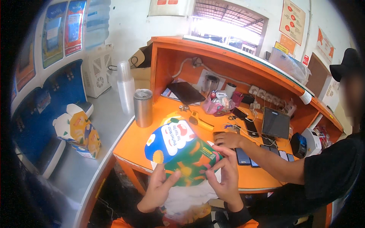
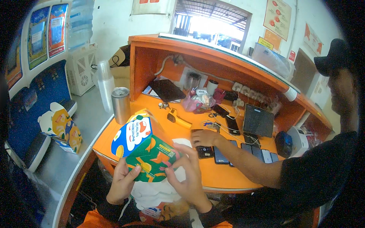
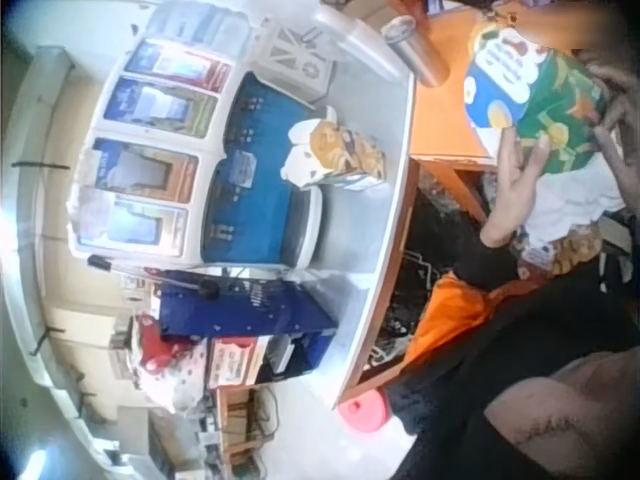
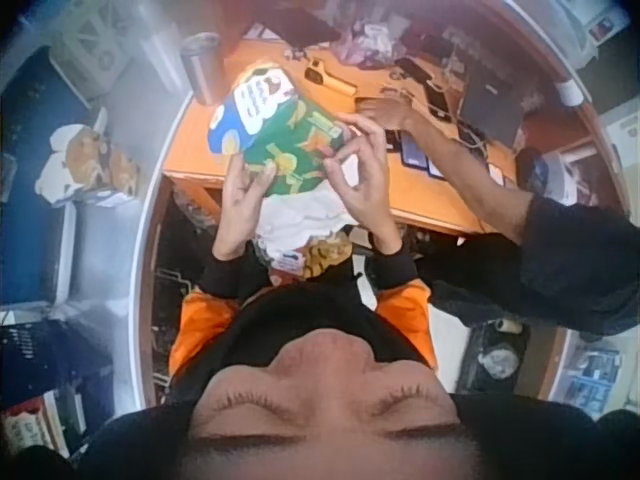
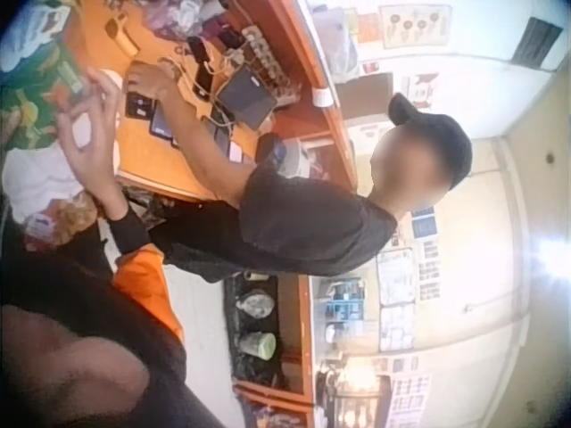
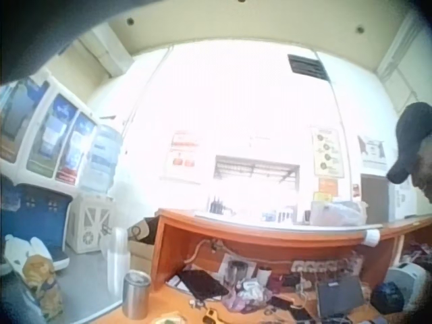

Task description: The person repeatedly folds flat-packed paper food boxes into upright containers at a counter. They handle each box one at a time, creasing the sides and bottom, then place the finished boxes into a stack on the left side of the counter.

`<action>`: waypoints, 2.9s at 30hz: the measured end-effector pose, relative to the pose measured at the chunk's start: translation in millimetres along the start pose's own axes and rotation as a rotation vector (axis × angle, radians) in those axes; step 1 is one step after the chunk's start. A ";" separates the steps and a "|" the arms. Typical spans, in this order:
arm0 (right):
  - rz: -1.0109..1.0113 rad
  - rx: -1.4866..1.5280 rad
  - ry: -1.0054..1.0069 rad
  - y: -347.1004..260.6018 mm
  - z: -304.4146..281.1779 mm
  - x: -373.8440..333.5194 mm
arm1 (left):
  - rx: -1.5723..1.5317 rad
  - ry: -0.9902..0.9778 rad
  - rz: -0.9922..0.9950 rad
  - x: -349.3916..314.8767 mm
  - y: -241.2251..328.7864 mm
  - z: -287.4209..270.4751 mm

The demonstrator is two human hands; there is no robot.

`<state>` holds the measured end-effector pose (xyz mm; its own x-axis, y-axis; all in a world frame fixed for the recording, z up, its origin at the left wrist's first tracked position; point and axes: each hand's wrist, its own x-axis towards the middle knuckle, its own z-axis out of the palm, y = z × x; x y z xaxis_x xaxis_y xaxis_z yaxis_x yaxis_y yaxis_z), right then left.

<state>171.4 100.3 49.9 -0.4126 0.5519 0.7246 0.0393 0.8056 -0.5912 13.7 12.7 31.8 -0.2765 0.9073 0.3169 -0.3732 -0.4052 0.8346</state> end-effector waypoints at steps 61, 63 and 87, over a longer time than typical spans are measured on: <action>-0.130 -0.082 -0.398 -17.4 9.3 -5.1 | 0.083 -0.463 -0.625 -31.9 -13.4 -27.9; -0.094 0.021 -0.393 -15.4 11.6 -9.7 | -0.080 -0.444 -0.562 -35.4 -18.1 -29.5; 0.076 0.070 -0.160 7.4 17.1 -10.7 | 0.253 0.160 0.088 -11.3 0.2 -11.5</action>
<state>160.5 96.7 31.8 -0.5506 0.5649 0.6146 0.0147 0.7427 -0.6694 6.6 1.1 23.2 -0.4411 0.8328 0.3344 -0.1154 -0.4221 0.8992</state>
